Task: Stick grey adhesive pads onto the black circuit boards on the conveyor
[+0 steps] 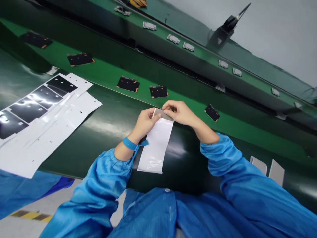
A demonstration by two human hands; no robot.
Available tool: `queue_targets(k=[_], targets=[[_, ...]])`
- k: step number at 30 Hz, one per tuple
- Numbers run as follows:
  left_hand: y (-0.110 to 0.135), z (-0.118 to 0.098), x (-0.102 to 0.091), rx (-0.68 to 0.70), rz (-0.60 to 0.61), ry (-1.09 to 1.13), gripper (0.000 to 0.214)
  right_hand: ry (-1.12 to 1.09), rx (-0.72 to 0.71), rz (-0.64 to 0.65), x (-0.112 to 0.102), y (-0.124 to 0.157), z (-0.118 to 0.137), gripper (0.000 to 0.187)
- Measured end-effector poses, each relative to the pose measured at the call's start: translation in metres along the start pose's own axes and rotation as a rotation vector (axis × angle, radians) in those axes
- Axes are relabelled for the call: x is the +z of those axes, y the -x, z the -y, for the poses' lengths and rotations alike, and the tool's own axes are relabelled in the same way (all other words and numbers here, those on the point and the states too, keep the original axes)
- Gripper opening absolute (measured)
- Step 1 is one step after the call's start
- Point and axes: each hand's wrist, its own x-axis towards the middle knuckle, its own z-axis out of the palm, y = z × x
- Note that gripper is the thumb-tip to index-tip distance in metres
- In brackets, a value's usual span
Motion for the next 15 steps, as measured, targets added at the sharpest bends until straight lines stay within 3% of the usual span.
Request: queue_targets(k=[3, 10, 12, 15], targets=[[0.003, -0.001, 0.002, 0.022, 0.022, -0.04, 0.036, 0.103, -0.016, -0.118, 0.012, 0.018, 0.007, 0.005], [0.006, 0.003, 0.003, 0.04, 0.008, -0.114, 0.038, 0.299, -0.194, -0.274, 0.028, 0.028, 0.0, 0.013], [0.005, 0.003, 0.003, 0.036, 0.007, -0.117, 0.037, 0.262, -0.203, -0.295, 0.031, 0.03, -0.002, 0.015], [0.005, 0.003, 0.003, 0.028, 0.02, -0.114, 0.034, 0.063, -0.1, -0.341, 0.032, 0.031, 0.0, 0.011]])
